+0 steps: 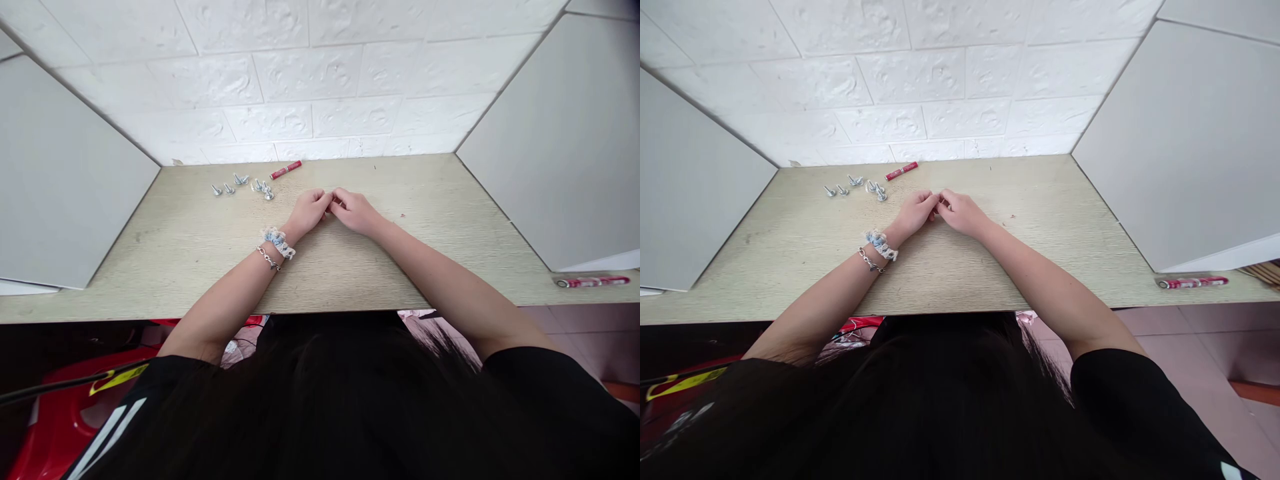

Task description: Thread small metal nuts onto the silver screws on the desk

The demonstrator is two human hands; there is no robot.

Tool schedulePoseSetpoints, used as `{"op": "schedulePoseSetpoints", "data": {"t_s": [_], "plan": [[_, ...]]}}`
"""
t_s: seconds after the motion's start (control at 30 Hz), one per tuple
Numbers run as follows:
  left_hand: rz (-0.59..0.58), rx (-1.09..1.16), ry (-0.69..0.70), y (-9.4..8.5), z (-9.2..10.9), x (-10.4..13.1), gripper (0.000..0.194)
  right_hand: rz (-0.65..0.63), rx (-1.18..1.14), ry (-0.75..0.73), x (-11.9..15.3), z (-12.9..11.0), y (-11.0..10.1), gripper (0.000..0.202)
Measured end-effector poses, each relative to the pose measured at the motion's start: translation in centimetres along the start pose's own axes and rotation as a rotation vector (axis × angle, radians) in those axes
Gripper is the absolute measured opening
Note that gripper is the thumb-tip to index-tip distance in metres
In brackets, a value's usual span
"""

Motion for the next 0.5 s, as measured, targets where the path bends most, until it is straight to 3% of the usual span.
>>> {"op": "schedulePoseSetpoints", "data": {"t_s": [0.5], "plan": [[-0.018, -0.032, 0.028, 0.00, -0.09, -0.09, 0.036, 0.000, 0.011, -0.003, -0.01, 0.06, 0.00, 0.017]]}}
Point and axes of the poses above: each hand's wrist, its own x-axis away from the middle knuckle, its own y-axis out of the palm, z = x × y, the point moved 1 cm from there along -x, towards the middle knuckle, and after that the axes turned 1 degree about -z, right-handed, at the moved point
